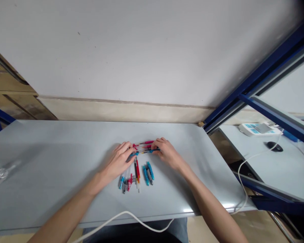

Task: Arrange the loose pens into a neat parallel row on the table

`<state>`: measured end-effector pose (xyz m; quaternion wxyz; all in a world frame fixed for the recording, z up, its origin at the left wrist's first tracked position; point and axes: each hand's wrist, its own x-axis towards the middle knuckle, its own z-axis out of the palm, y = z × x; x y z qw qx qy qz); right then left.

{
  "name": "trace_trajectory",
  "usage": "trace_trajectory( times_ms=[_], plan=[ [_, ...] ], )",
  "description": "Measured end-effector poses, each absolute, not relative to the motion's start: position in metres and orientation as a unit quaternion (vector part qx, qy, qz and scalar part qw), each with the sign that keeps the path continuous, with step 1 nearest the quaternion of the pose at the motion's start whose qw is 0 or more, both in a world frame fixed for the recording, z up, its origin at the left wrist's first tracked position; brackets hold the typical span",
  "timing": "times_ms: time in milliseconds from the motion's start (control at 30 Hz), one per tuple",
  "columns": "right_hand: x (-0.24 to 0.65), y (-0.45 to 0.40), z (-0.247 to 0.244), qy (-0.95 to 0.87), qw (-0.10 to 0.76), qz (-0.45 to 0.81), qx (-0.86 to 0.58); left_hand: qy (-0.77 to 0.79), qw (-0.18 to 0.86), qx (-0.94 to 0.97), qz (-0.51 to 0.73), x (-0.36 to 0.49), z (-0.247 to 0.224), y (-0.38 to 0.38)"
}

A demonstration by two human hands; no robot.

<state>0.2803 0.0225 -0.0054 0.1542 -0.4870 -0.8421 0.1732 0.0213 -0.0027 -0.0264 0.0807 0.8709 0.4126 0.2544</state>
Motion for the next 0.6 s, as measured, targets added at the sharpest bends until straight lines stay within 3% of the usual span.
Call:
trace_trajectory(
  times_ms=[600],
  plan=[
    [0.2725, 0.0149, -0.0068, -0.844, 0.128, 0.102, -0.510, 0.440, 0.098, 0.859, 0.241, 0.0196, -0.0284, 0.0031]
  ],
)
